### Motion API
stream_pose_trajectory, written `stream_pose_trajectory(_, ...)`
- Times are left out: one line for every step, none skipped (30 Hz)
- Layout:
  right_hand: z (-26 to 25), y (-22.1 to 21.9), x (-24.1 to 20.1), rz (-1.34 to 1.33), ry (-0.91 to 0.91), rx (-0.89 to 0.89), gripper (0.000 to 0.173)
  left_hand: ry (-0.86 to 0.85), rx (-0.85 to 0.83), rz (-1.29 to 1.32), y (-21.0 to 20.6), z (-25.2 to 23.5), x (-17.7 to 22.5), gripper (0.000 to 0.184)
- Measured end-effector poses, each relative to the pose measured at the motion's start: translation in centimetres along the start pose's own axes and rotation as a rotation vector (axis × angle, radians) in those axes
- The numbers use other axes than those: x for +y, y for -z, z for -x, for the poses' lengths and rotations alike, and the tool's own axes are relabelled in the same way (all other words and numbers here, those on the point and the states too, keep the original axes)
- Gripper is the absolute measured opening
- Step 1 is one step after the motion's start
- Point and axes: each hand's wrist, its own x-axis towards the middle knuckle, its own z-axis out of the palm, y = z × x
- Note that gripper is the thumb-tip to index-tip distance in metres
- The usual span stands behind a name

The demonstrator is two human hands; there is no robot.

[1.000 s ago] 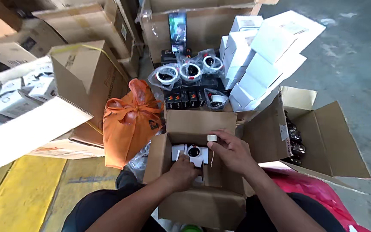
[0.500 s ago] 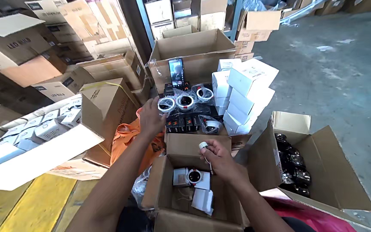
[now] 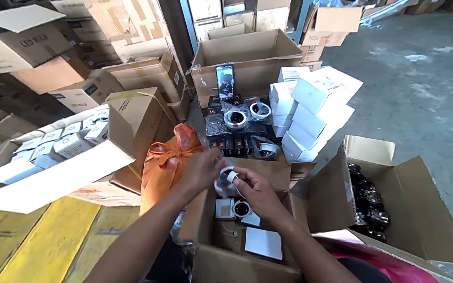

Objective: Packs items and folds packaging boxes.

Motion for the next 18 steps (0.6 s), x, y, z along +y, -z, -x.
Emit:
stream_pose_trajectory(0.1,-0.4,0.3,0.137,-0.041,0.013,0.03,0.04,-0.041,0.1,-1.1,1.3,-0.3,0.025)
stream_pose_trajectory(0.3,-0.7,0.6,0.298,-0.081,0.015,0.03,0.062,-0.066,0.214,-2.2,2.4,-0.6,0.025)
stream_pose_trajectory(0.6,-1.0,1.0,0.434,-0.093,0.001,0.031,0.068,-0.085,0.336,-3.2,3.4,-0.8,0.023)
stream_pose_trajectory(0.9,-1.1,1.4,0.505,-0.08,-0.022,0.032,0.069,-0.1,0.453,-3.9,4.1,-1.0,0.022)
stream_pose_trajectory(1.1,-1.1,1.8,0.507,-0.038,-0.034,0.031,0.067,-0.106,0.539,-4.3,4.7,-1.0,0.02)
stream_pose_trajectory(1.4,-0.9,2.3,0.462,0.025,-0.019,0.029,0.068,-0.111,0.58,-4.5,5.0,-1.0,0.019)
stream_pose_trajectory(1.6,-0.7,2.7,0.41,0.084,0.028,0.028,0.07,-0.11,0.601,-4.3,5.3,-1.1,0.018)
stream_pose_trajectory(1.6,-0.3,2.9,0.375,0.115,0.087,0.028,0.077,-0.098,0.622,-3.8,5.4,-1.3,0.016)
stream_pose_trajectory(1.4,0.2,2.9,0.354,0.094,0.129,0.037,0.085,-0.077,0.654,-3.2,5.3,-1.5,0.014)
stream_pose_trajectory(1.1,0.8,2.9,0.346,0.013,0.118,0.057,0.093,-0.06,0.7,-2.4,5.3,-1.6,0.012)
stream_pose_trajectory(1.0,1.2,2.9,0.327,-0.092,0.042,0.083,0.097,-0.055,0.752,-1.7,5.3,-1.7,0.01)
stream_pose_trajectory(1.0,1.4,3.3,0.282,-0.186,-0.059,0.11,0.093,-0.066,0.807,-1.4,5.4,-1.9,0.008)
stream_pose_trajectory(1.2,1.0,3.8,0.202,-0.242,-0.141,0.132,0.087,-0.096,0.852,-1.3,5.6,-2.0,0.009)
stream_pose_trajectory(1.4,0.2,4.4,0.107,-0.253,-0.193,0.144,0.075,-0.135,0.876,-1.7,5.7,-2.0,0.01)
stream_pose_trajectory(1.5,-0.7,4.9,0.017,-0.229,-0.216,0.148,0.046,-0.177,0.887,-2.5,5.8,-1.9,0.011)
stream_pose_trajectory(1.5,-1.6,5.2,-0.03,-0.183,-0.22,0.143,0.006,-0.226,0.875,-3.4,5.9,-1.8,0.011)
stream_pose_trajectory(1.4,-2.3,5.4,0.004,-0.142,-0.207,0.131,-0.043,-0.276,0.843,-4.2,6.1,-1.4,0.011)
stream_pose_trajectory(1.4,-2.6,5.5,0.102,-0.114,-0.175,0.107,-0.101,-0.307,0.801,-4.7,6.4,-1.0,0.011)
